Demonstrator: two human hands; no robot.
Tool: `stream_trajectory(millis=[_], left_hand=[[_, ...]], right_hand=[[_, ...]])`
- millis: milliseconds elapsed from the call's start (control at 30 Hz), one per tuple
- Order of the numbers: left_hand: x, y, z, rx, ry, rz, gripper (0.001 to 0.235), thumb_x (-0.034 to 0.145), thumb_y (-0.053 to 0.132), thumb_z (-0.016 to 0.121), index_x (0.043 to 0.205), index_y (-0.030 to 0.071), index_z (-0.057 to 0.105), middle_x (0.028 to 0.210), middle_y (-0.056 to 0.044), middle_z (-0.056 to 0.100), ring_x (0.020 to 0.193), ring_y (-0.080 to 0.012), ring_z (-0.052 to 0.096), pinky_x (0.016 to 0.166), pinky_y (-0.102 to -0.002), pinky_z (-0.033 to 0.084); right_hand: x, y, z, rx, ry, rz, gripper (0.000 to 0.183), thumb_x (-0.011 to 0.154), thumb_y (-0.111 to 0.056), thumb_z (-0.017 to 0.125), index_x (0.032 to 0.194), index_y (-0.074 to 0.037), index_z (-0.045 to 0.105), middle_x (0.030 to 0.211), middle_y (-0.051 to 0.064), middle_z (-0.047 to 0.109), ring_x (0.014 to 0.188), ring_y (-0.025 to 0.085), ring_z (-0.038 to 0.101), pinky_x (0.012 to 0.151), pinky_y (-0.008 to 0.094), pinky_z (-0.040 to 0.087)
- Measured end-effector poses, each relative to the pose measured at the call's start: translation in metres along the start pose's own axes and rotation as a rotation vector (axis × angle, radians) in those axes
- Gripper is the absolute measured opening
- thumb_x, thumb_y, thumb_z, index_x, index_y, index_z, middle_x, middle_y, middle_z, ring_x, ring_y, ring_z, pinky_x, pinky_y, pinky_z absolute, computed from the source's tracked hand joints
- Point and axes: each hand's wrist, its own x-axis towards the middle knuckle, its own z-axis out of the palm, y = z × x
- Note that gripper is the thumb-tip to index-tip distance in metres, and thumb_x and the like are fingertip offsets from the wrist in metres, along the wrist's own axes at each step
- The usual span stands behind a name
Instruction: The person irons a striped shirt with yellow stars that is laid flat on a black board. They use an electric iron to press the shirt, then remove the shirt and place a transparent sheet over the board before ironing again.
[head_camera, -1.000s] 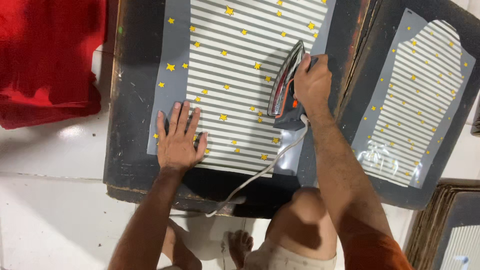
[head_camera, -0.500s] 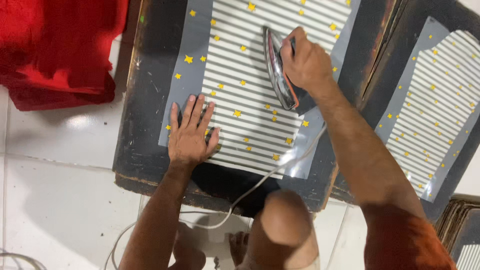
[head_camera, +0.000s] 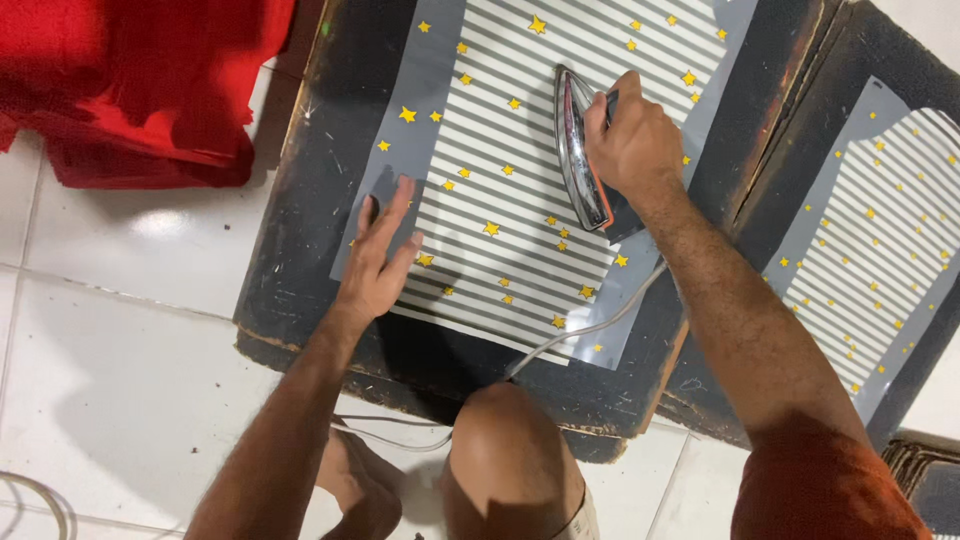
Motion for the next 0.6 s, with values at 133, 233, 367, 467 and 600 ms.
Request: stream_trajectory(millis=[133, 233, 367, 467, 600], left_hand=[[-0.026, 0.033, 0.003, 0.273, 0.156, 0.062, 0.056, 0.11, 0.029, 0.041, 0.159, 0.005, 0.027, 0.165, -0.019, 0.033, 0.157, -0.036, 0.025, 0.13, -0.056, 0.017], [-0.074, 0.039, 0.007, 0.403, 0.212, 0.041, 0.055, 0.109, 0.024, 0.046, 0.161, 0.009, 0.031, 0.169, -0.009, 0.025, 0.16, -0.0347, 0.016, 0.128, -0.066, 0.007], [-0.146, 0.025, 0.024, 0.658, 0.54, -0.091, 0.045, 0.088, 0.01, 0.059, 0.132, -0.002, 0.057, 0.139, -0.022, 0.051, 0.134, -0.0387, 0.046, 0.114, -0.058, 0.035], [-0.181, 0.058, 0.048, 0.399, 0.872, -0.787, 0.042, 0.083, 0.0, 0.057, 0.126, -0.004, 0.055, 0.121, -0.022, 0.06, 0.113, -0.0339, 0.058, 0.097, -0.047, 0.047], [-0.346, -0.093, 0.137, 0.607, 0.083, -0.641, 0.074, 0.06, 0.008, 0.074, 0.132, 0.008, 0.06, 0.157, -0.015, 0.042, 0.118, -0.0346, 0.056, 0.096, -0.048, 0.051]], right_hand=[[0.002, -0.014, -0.018, 0.072, -0.034, 0.005, 0.05, 0.112, -0.036, 0.047, 0.139, 0.006, 0.047, 0.055, 0.011, 0.046, 0.036, 0.031, 0.033, 0.032, 0.051, 0.024], [-0.002, -0.025, -0.026, 0.064, -0.034, 0.042, 0.027, 0.109, -0.03, 0.05, 0.112, -0.003, 0.049, 0.063, 0.019, 0.06, 0.049, 0.048, 0.055, 0.04, 0.06, 0.039], [0.005, -0.02, -0.023, 0.079, 0.025, 0.015, 0.03, 0.109, -0.031, 0.049, 0.112, -0.002, 0.049, 0.066, 0.02, 0.058, 0.05, 0.048, 0.051, 0.041, 0.06, 0.036], [0.003, -0.015, -0.019, 0.11, 0.006, -0.025, 0.036, 0.112, -0.032, 0.047, 0.12, 0.003, 0.051, 0.06, 0.013, 0.052, 0.039, 0.037, 0.045, 0.033, 0.052, 0.032], [0.004, -0.018, -0.019, 0.132, 0.009, 0.034, 0.034, 0.109, -0.032, 0.05, 0.116, 0.001, 0.051, 0.068, 0.021, 0.062, 0.051, 0.052, 0.056, 0.041, 0.064, 0.039]])
